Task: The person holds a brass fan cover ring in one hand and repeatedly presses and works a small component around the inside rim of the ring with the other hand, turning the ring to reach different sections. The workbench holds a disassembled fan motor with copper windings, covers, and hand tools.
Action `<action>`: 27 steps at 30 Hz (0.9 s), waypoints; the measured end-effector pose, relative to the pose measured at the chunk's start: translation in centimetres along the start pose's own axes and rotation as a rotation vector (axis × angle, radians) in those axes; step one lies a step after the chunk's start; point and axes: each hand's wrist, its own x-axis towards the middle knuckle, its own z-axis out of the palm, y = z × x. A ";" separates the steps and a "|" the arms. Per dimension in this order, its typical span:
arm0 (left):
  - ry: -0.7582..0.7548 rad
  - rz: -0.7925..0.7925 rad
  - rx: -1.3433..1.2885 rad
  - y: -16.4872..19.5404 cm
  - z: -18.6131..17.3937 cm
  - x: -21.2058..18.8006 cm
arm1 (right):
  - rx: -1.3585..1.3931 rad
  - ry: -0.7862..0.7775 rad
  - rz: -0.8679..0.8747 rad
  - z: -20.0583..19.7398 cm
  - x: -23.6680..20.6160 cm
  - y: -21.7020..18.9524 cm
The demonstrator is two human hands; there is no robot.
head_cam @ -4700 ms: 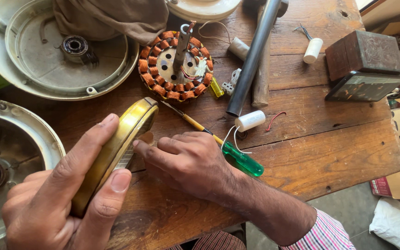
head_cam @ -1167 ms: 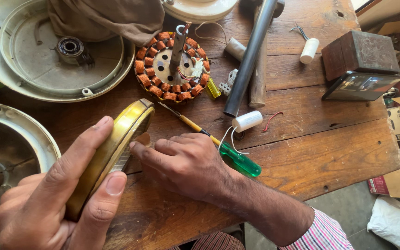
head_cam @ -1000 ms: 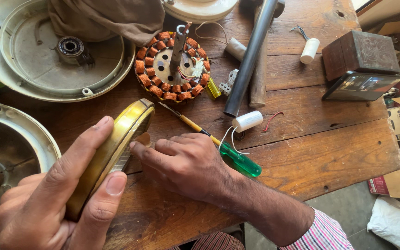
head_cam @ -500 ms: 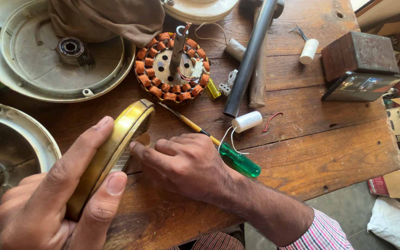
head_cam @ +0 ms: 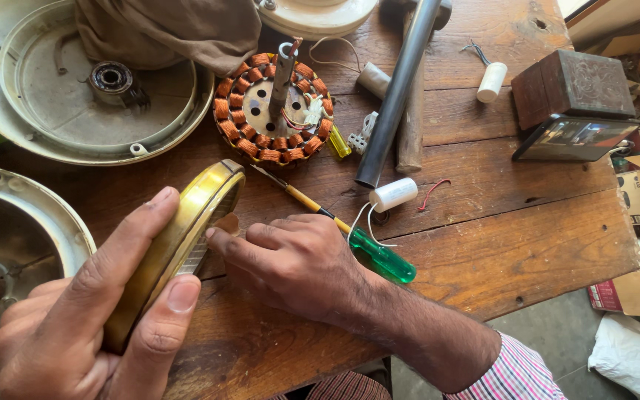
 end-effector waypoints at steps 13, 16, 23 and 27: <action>0.005 0.000 -0.004 0.0 0.0 0.1 | 0.000 0.006 -0.002 0.0 0.0 0.0; 0.004 0.003 -0.001 0.0 0.0 0.0 | -0.002 0.005 -0.003 0.0 0.0 0.0; -0.008 -0.006 0.009 -0.1 0.0 0.0 | 0.003 0.009 -0.001 0.0 0.0 0.0; 0.001 -0.009 0.011 -0.1 0.0 0.0 | 0.003 0.010 -0.001 0.0 0.0 0.0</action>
